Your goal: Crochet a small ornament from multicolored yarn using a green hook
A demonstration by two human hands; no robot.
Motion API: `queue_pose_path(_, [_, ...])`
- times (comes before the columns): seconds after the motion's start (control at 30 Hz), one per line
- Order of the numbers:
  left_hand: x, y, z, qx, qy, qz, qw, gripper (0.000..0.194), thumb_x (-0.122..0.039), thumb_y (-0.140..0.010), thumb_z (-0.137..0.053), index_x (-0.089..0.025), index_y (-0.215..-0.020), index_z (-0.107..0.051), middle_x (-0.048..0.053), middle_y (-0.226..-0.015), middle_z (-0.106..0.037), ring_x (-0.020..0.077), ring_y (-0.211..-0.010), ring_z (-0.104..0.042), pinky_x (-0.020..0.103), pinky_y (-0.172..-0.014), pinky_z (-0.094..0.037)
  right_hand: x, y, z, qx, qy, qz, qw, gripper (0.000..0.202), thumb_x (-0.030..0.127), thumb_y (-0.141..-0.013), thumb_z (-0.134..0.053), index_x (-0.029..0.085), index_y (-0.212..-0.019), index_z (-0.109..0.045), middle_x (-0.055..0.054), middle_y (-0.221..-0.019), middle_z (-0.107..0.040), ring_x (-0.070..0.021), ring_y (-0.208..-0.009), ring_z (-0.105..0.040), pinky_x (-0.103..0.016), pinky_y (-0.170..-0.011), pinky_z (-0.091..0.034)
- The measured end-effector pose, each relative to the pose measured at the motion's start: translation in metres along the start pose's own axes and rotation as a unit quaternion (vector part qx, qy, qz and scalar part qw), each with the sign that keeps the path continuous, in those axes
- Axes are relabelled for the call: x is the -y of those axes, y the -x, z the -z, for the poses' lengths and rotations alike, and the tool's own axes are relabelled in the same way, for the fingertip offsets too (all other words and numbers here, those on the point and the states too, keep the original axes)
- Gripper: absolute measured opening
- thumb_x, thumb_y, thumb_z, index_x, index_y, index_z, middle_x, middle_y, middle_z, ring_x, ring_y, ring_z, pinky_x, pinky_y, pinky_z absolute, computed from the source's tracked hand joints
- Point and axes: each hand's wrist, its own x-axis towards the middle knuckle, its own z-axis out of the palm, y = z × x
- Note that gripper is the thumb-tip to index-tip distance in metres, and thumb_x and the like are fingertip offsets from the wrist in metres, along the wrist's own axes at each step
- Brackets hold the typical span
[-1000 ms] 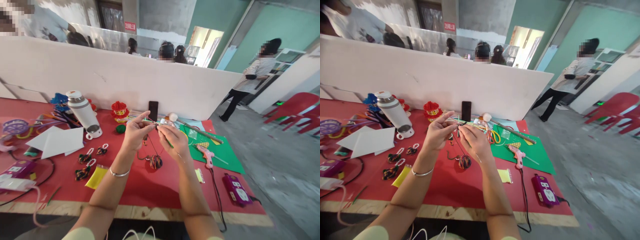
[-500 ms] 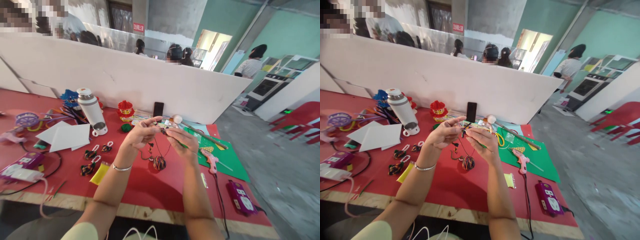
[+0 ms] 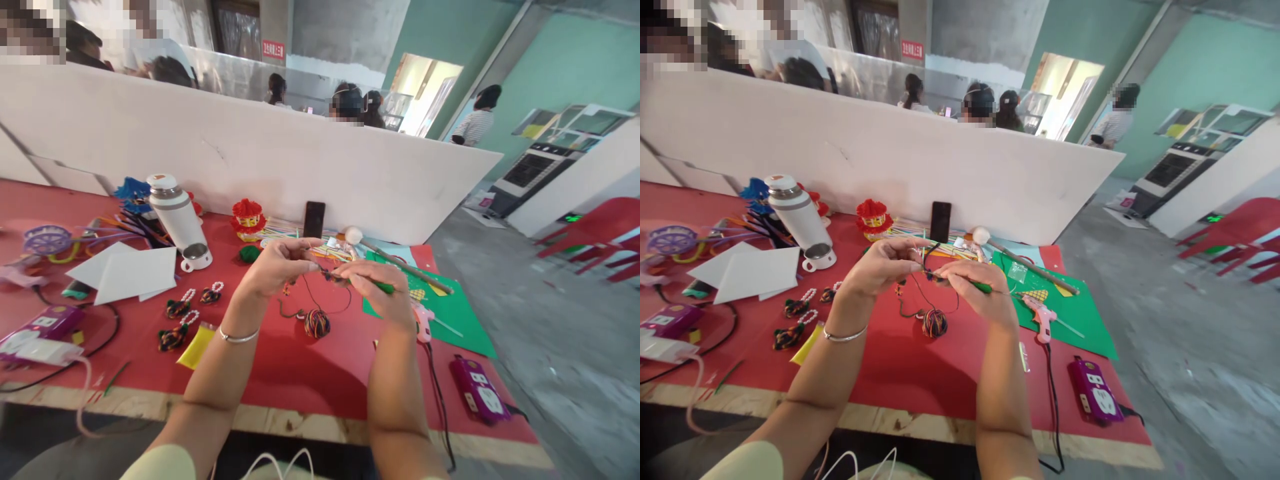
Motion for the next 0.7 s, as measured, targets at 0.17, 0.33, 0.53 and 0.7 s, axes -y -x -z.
queue_pose_path(0.17, [0.007, -0.003, -0.012, 0.043, 0.122, -0.004, 0.992, 0.040, -0.021, -0.066, -0.090, -0.021, -0.106, -0.085, 0.001, -0.076, -0.072, 0.0021, -0.044, -0.040, 0.019, -0.040, -0.026, -0.022, -0.002, -0.015, -0.060, -0.106, -0.025, 0.992, 0.020, 0.040, -0.097, -0.068, 0.028, -0.095, -0.083, -0.004, -0.097, -0.085, -0.0203, -0.080, -0.081, -0.037, -0.070, -0.070])
queue_pose_path(0.33, [0.007, -0.003, -0.014, 0.019, 0.140, -0.024, 0.990, 0.046, -0.022, -0.071, -0.090, -0.022, -0.116, -0.082, 0.003, -0.089, -0.077, -0.0001, -0.044, -0.037, 0.018, -0.040, -0.027, -0.027, -0.007, -0.020, -0.118, 0.000, -0.012, 0.993, 0.014, 0.038, -0.095, -0.072, 0.030, -0.096, -0.084, -0.002, -0.100, -0.084, -0.0201, -0.101, -0.078, -0.038, -0.091, -0.068])
queue_pose_path(0.53, [0.005, -0.001, -0.023, -0.067, 0.110, -0.050, 0.990, 0.060, -0.016, -0.061, -0.096, -0.018, -0.119, -0.080, 0.000, -0.076, -0.074, 0.0053, -0.053, -0.055, 0.016, -0.044, -0.040, -0.029, -0.005, -0.019, -0.128, 0.066, 0.024, 0.989, 0.015, 0.035, -0.097, -0.069, 0.033, -0.104, -0.083, -0.001, -0.105, -0.083, -0.0203, -0.100, -0.078, -0.041, -0.094, -0.066])
queue_pose_path(0.7, [0.009, -0.002, -0.028, -0.087, 0.109, -0.070, 0.988, 0.054, -0.019, -0.061, -0.096, -0.018, -0.113, -0.083, -0.001, -0.072, -0.073, 0.0050, -0.052, -0.056, 0.016, -0.046, -0.043, -0.031, -0.006, -0.020, -0.130, 0.130, 0.095, 0.978, 0.019, 0.029, -0.097, -0.070, 0.034, -0.110, -0.082, -0.002, -0.106, -0.083, -0.0216, -0.104, -0.078, -0.041, -0.094, -0.065])
